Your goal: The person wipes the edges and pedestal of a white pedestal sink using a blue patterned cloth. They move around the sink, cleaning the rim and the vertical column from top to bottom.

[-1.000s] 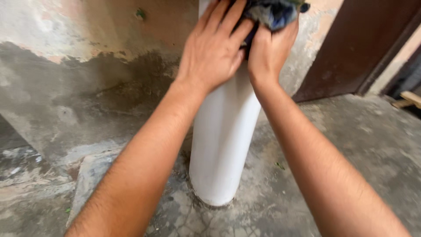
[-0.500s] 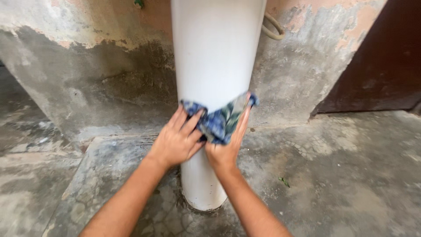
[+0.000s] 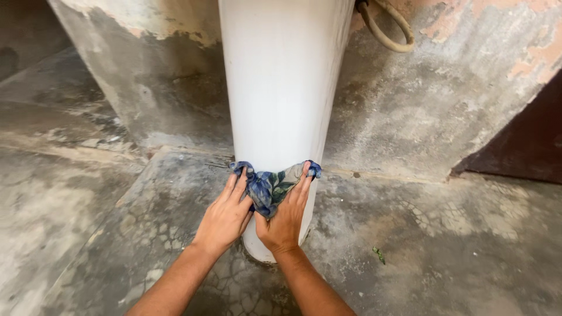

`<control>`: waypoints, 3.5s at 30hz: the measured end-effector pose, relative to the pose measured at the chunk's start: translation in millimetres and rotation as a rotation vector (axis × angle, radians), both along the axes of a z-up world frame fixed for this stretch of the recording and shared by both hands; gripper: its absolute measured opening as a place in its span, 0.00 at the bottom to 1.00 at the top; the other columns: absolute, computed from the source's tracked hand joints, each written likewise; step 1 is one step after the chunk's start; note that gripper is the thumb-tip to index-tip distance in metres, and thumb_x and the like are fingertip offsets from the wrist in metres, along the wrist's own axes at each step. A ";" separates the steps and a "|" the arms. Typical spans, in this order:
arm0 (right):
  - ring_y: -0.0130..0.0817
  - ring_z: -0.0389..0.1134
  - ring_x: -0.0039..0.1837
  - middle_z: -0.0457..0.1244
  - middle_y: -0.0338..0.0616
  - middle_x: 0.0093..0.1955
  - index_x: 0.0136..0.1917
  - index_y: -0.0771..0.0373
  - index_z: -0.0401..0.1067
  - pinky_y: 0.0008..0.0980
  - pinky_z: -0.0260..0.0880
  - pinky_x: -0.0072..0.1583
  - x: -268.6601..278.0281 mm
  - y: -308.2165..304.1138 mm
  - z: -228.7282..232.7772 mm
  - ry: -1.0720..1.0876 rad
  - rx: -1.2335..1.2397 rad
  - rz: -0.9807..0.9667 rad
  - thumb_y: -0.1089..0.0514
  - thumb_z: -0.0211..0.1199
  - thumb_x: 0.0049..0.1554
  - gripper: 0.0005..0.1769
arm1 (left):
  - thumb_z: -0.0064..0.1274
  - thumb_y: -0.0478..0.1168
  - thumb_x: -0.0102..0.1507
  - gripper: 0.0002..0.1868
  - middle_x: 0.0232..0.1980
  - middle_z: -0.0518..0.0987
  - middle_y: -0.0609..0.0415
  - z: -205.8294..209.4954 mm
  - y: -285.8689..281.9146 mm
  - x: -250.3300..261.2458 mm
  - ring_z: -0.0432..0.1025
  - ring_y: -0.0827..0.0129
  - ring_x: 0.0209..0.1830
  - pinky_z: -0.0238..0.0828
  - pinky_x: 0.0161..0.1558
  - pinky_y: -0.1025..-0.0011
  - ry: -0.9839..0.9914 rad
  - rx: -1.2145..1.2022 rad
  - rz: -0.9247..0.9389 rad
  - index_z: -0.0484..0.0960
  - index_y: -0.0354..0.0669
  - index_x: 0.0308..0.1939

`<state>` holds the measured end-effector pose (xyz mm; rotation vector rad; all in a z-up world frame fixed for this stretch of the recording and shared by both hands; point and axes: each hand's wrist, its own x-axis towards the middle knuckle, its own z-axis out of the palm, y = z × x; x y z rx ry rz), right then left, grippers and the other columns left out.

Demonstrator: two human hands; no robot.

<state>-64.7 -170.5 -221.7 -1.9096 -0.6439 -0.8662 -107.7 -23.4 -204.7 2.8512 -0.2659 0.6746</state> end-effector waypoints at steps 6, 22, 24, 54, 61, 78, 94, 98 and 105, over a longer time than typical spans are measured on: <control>0.72 0.27 0.85 0.27 0.74 0.86 0.76 0.82 0.46 0.61 0.32 0.82 8.0 -12.6 32.1 0.031 -0.106 0.032 0.51 0.62 0.54 0.48 | 0.52 0.38 0.65 0.24 0.80 0.50 0.35 42.5 -29.9 -11.7 0.51 0.38 0.77 0.64 0.65 0.55 -0.099 -0.023 0.044 0.71 0.38 0.65; 0.78 0.31 0.83 0.32 0.80 0.83 0.81 0.76 0.37 0.59 0.32 0.82 92.6 -3.5 260.4 -0.209 0.003 -0.132 0.48 0.67 0.60 0.54 | 0.47 0.35 0.70 0.28 0.85 0.50 0.41 234.4 -35.4 73.6 0.52 0.38 0.83 0.59 0.79 0.52 -0.837 0.024 0.003 0.67 0.35 0.75; 0.77 0.33 0.84 0.33 0.79 0.83 0.81 0.78 0.36 0.58 0.32 0.83 95.3 -3.5 261.5 -0.324 0.055 -0.174 0.50 0.68 0.58 0.56 | 0.45 0.34 0.69 0.27 0.84 0.51 0.39 237.0 -36.4 77.2 0.51 0.34 0.82 0.60 0.75 0.55 -0.770 -0.124 -0.102 0.67 0.34 0.73; 0.69 0.27 0.88 0.26 0.69 0.88 0.85 0.67 0.33 0.60 0.35 0.85 10.9 -11.2 -145.8 0.107 -0.107 -0.117 0.45 0.69 0.56 0.61 | 0.55 0.51 0.63 0.29 0.71 0.62 0.29 -174.5 -22.1 17.5 0.52 0.30 0.75 0.36 0.79 0.35 -0.316 -0.055 0.050 0.74 0.42 0.65; 0.66 0.28 0.87 0.26 0.71 0.86 0.83 0.73 0.25 0.54 0.33 0.84 -18.1 -6.8 -186.3 0.320 -0.047 -0.112 0.54 0.75 0.49 0.70 | 0.51 0.41 0.65 0.10 0.72 0.62 0.27 -252.9 -45.8 -5.4 0.55 0.36 0.78 0.39 0.81 0.41 -0.005 -0.109 0.266 0.80 0.38 0.44; 0.63 0.26 0.86 0.25 0.73 0.85 0.80 0.74 0.20 0.49 0.32 0.82 -30.6 14.1 -182.6 0.633 0.145 -0.141 0.59 0.80 0.44 0.77 | 0.43 0.28 0.66 0.33 0.85 0.38 0.49 -214.2 -72.5 -9.9 0.66 0.48 0.69 0.76 0.58 0.57 0.389 -0.611 0.529 0.54 0.44 0.75; 0.68 0.34 0.85 0.31 0.75 0.84 0.80 0.80 0.28 0.51 0.36 0.82 28.9 -1.7 8.7 0.160 0.146 -0.015 0.54 0.80 0.45 0.73 | 0.69 0.39 0.51 0.28 0.80 0.50 0.29 -13.6 -37.0 24.0 0.64 0.40 0.72 0.72 0.61 0.55 -0.357 -0.219 0.214 0.76 0.42 0.53; 0.69 0.32 0.84 0.30 0.75 0.84 0.81 0.78 0.28 0.53 0.34 0.82 41.5 -5.8 72.6 0.079 0.104 -0.017 0.54 0.81 0.45 0.73 | 0.69 0.42 0.50 0.33 0.80 0.49 0.29 55.4 -29.6 32.8 0.64 0.42 0.72 0.73 0.60 0.57 -0.416 -0.156 0.161 0.76 0.44 0.58; 0.71 0.32 0.84 0.31 0.78 0.83 0.80 0.79 0.30 0.54 0.34 0.81 65.0 -5.7 170.4 -0.071 0.083 -0.060 0.52 0.81 0.44 0.73 | 0.66 0.46 0.54 0.38 0.80 0.51 0.32 148.5 -28.0 53.1 0.66 0.45 0.71 0.74 0.58 0.56 -0.601 -0.134 0.119 0.72 0.48 0.68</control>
